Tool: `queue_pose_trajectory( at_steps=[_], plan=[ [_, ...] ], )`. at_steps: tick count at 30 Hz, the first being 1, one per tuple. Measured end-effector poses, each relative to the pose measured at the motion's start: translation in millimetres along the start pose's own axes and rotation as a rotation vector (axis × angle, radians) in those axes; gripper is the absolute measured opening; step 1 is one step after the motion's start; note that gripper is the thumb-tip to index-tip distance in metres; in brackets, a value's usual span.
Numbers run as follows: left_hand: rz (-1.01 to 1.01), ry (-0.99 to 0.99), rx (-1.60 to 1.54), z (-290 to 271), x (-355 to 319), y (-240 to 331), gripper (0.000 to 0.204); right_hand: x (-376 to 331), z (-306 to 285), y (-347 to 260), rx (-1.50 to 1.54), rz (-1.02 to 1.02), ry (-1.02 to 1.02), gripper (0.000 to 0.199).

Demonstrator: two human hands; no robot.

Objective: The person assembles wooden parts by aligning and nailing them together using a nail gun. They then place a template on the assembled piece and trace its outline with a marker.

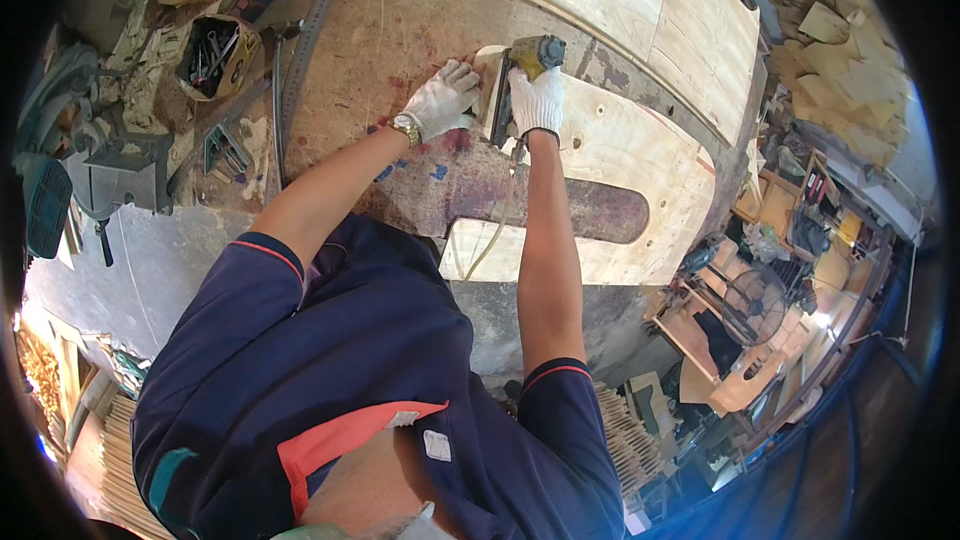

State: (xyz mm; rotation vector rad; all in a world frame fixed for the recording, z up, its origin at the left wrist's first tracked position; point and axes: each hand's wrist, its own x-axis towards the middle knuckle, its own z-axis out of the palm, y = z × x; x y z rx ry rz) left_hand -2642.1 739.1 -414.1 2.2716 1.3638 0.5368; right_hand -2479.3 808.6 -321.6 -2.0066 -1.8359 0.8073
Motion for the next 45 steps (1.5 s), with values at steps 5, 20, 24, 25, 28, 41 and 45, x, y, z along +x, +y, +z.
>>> queue_pose_trajectory(
  at_steps=[5, 20, 24, 25, 28, 41, 45],
  plan=[
    [0.02, 0.043, -0.037, -3, -2, 0, 0.053, -12, -2, -3, 0.149, 0.176, -0.112, 0.03],
    [-0.021, -0.054, -0.022, 3, -1, -2, 0.064, -41, -3, -13, 0.086, 0.173, -0.075, 0.035],
    [-0.025, -0.051, 0.012, 3, -1, -2, 0.065, -45, -1, -1, 0.139, 0.305, -0.125, 0.037],
    [-0.023, -0.049, 0.017, 4, -1, -2, 0.066, -47, 1, 1, 0.135, 0.269, -0.105, 0.037],
    [-0.013, -0.033, 0.03, 6, 0, -3, 0.067, -54, 3, 2, 0.11, 0.172, -0.057, 0.038],
    [-0.026, 0.031, -0.044, 6, -2, -1, 0.062, -73, 7, 20, 0.034, 0.208, -0.037, 0.031],
    [-0.019, 0.047, -0.016, 7, -2, -1, 0.061, -80, 7, 20, 0.096, 0.24, -0.073, 0.031]
  ],
)
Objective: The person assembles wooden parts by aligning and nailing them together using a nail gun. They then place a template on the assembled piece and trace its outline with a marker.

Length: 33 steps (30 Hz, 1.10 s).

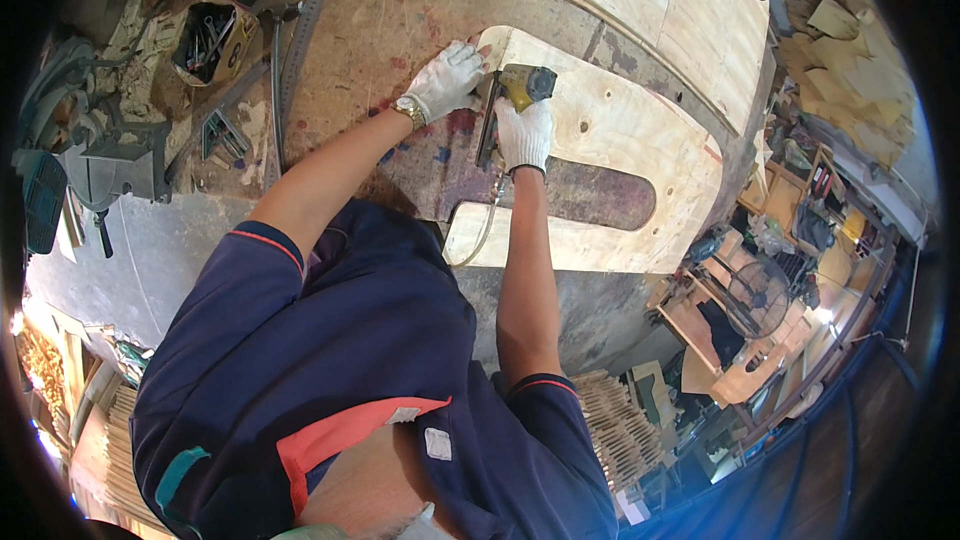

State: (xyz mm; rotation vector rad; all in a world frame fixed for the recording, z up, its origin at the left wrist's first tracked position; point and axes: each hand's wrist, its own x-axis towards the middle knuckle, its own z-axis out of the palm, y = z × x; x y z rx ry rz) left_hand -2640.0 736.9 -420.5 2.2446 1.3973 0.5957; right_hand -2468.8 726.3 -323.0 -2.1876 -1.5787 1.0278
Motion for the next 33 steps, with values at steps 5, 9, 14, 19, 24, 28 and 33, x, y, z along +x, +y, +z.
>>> queue_pose_trajectory(
  at_steps=[5, 9, 14, 19, 24, 28, 33],
  plan=[
    [0.007, 0.017, 0.017, 1, 0, 0, 0.06, -15, -2, -7, 0.052, 0.022, -0.04, 0.032],
    [0.016, -0.02, 0.061, -3, 0, 0, 0.061, -21, 0, -8, 0.043, 0.074, -0.027, 0.032],
    [0.019, -0.032, 0.085, -4, 0, 0, 0.057, -27, 0, -10, -0.051, -0.05, 0.04, 0.03],
    [0.033, -0.028, 0.156, -1, 1, -1, 0.056, -35, -4, -17, 0.025, 0.156, -0.036, 0.033],
    [0.018, -0.055, 0.133, 1, 0, 0, 0.057, -38, -1, -10, 0.036, 0.088, -0.031, 0.036],
    [0.023, -0.056, 0.114, 0, -1, -2, 0.061, -37, 0, 2, 0.049, 0.229, -0.071, 0.039],
    [0.054, -0.054, 0.074, -1, -1, -5, 0.071, -37, 1, 9, 0.002, 0.105, -0.053, 0.038]
  ],
)
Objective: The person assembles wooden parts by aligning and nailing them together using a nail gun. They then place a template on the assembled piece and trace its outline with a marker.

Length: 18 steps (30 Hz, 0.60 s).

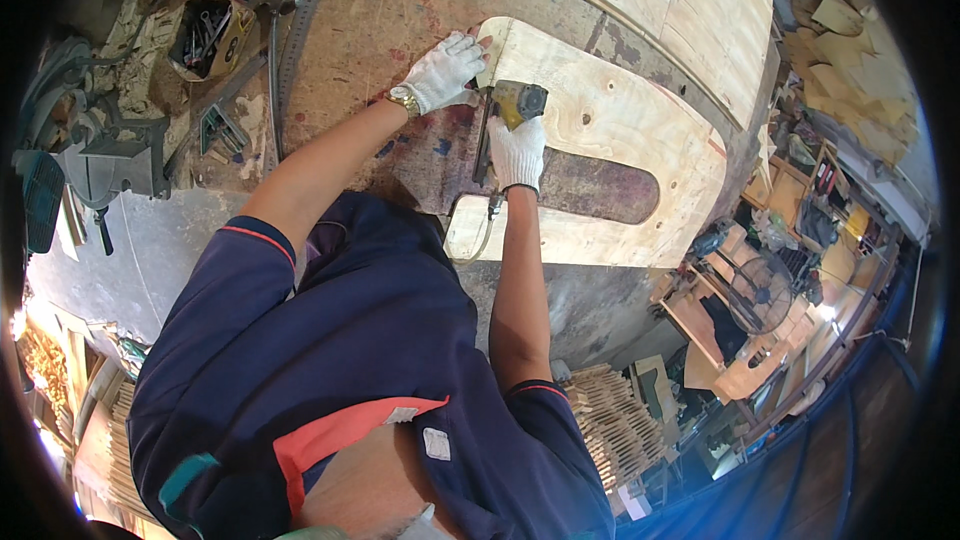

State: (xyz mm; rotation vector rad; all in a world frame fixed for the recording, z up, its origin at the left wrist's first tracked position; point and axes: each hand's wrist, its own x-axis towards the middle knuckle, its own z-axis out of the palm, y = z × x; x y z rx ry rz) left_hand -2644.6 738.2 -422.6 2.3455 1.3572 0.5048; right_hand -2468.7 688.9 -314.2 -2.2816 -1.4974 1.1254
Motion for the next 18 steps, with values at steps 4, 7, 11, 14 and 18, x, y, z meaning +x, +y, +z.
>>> queue_pose_trajectory(
  at_steps=[4, 7, 11, 14, 18],
  plan=[
    [-0.012, -0.047, -0.05, -4, 0, 0, 0.072, -5, -2, -3, 0.064, 0.11, -0.047, 0.036],
    [-0.001, -0.041, -0.055, -9, 0, 0, 0.07, -9, -2, -8, 0.064, 0.108, -0.043, 0.036],
    [-0.008, -0.101, -0.084, -14, 0, -2, 0.068, -14, -4, -13, 0.09, 0.042, 0.005, 0.023],
    [-0.004, -0.12, -0.061, -15, 1, -2, 0.068, -20, -4, -14, 0.178, 0.074, -0.025, 0.022],
    [-0.009, -0.118, -0.065, -14, 0, -2, 0.068, -21, -1, -12, 0.132, 0.134, -0.016, 0.021]
  ],
)
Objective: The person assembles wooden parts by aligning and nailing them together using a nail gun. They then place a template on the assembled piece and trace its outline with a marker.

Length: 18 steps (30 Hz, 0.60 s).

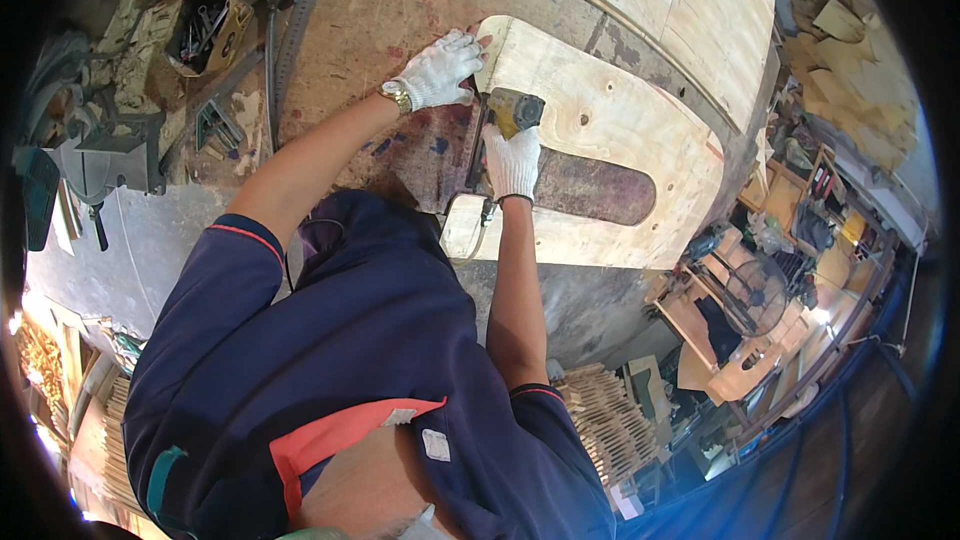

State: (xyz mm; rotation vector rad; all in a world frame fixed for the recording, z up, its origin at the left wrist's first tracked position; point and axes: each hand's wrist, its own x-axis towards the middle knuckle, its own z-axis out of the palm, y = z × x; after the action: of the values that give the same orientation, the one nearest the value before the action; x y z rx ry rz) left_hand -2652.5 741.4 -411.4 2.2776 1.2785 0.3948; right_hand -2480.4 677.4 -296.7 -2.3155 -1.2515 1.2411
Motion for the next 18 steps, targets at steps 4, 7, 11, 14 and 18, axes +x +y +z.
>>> queue_pose_trajectory(
  at_steps=[4, 7, 11, 14, 18],
  plan=[
    [0.022, 0.044, 0.014, 0, -2, 0, 0.068, 4, 0, 8, -0.048, -0.011, -0.011, 0.022],
    [0.01, -0.004, 0.01, 0, -1, -1, 0.068, 8, 1, 10, -0.102, -0.107, 0.027, 0.023],
    [0.013, 0.019, 0.046, 4, -1, 0, 0.066, 12, -6, 1, 0.003, -0.092, -0.012, 0.026],
    [-0.003, 0.091, 0.021, 8, -1, 0, 0.065, 11, -15, -12, 0.045, -0.019, -0.024, 0.026],
    [-0.023, 0.119, 0.079, 11, -3, 1, 0.057, 21, -19, -27, 0.074, -0.097, 0.026, 0.025]
  ],
)
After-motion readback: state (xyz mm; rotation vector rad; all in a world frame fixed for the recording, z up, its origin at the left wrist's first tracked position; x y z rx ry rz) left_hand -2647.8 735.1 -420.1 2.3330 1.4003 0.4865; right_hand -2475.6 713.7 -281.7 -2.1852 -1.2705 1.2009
